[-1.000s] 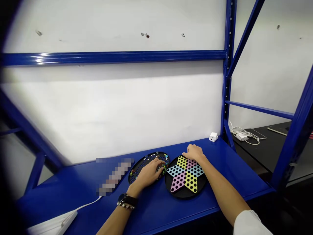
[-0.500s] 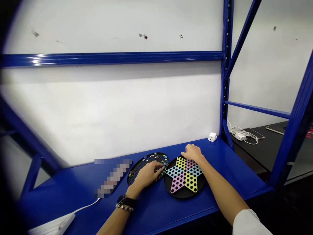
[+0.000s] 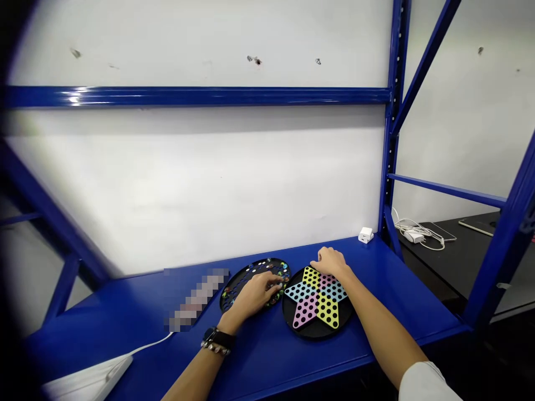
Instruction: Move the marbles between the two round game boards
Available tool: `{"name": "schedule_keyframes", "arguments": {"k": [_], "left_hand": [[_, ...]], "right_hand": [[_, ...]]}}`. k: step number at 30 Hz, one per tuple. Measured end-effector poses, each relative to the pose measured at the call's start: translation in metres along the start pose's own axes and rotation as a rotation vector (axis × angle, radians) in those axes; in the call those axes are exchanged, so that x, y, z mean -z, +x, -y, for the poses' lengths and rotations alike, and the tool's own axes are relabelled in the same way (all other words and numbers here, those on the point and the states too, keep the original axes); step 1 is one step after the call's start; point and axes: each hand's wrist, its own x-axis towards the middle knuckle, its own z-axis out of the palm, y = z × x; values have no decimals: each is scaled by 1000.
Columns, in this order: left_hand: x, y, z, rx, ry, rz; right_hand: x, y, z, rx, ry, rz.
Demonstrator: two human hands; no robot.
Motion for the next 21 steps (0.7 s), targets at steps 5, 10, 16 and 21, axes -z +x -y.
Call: {"name": "schedule_keyframes", "arguments": {"k": [5,10,16,21], "left_hand": [[3,-1,-7,12,43,0],[3,-2,-21,-53,156,35],[6,-1,-11,-33,79,-46],[2,5,-19,-67,-53,-210]], "right_hand": [[-2,1,0,1,-9,10],[-4,2,0,2,-14,13],[-5,2,0,7,-13,10],[-6,2,1,12,-14,11]]}}
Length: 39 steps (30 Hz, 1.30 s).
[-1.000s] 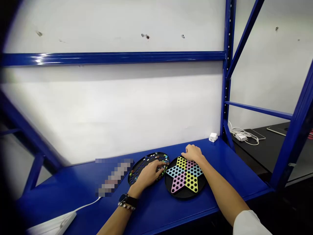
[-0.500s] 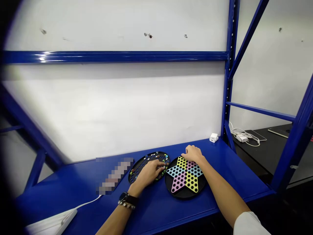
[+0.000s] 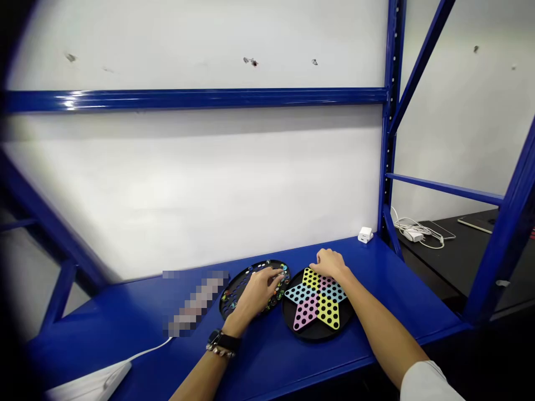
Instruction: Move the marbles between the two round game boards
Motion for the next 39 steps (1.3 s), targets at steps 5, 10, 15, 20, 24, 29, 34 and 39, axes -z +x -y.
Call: {"name": "schedule_keyframes", "arguments": {"k": [5,10,15,20,24,29,34,39], "left_hand": [[-18,3,-22,-7,-88,60],[-17,2,-17,-15,-119,23],[10,-1,8,24,-9,-134],[25,-7,35,178,158,-21],[21,-8,42,209,153,104],[18,-8,40,154,45,197],[16,-7,36,70,-74,271],[18,-7,30,66,-94,273]], "right_hand": [[-1,0,1,2,-11,-18],[0,-1,1,0,-20,3],[-1,-1,0,17,-10,16],[-2,-1,0,21,-14,15],[-1,-2,1,20,0,27],[-1,-2,2,28,5,29],[-2,-1,1,33,-2,16],[-3,0,1,34,-1,21]]}}
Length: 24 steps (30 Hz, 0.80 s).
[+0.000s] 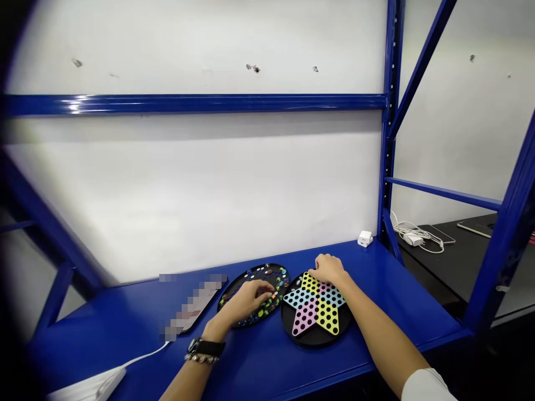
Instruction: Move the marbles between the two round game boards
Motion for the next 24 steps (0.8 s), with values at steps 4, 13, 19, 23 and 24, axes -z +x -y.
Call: {"name": "schedule_keyframes", "arguments": {"k": [4,13,19,23,24], "left_hand": [[-1,-1,-2,13,30,-16],[-9,6,1,1,27,-121],[-11,5,-4,17,108,-52],[-9,4,-2,5,8,-32],[-8,4,-2,8,-13,-33]], "right_hand": [[0,1,-1,11,-2,6],[-1,0,0,1,-10,-10],[0,0,1,13,-1,1],[-1,0,1,8,-3,-3],[-1,0,1,7,-5,-4]]}}
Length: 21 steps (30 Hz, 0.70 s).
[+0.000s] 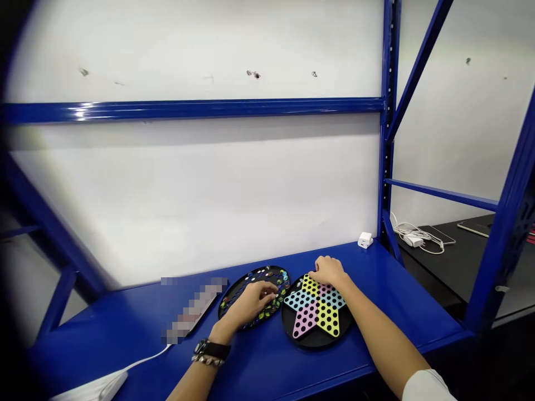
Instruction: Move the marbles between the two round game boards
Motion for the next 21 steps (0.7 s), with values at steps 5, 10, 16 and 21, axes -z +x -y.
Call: {"name": "schedule_keyframes", "arguments": {"k": [5,10,16,21], "left_hand": [[10,-1,7,56,7,-98],[17,-5,11,104,90,-26],[25,-7,16,65,78,78],[35,-12,24,63,-13,134]], "right_hand": [[-2,2,-1,6,-7,-16],[-3,2,-2,6,-12,-4],[-2,1,-1,8,-7,-3],[-1,0,0,9,-4,6]]}}
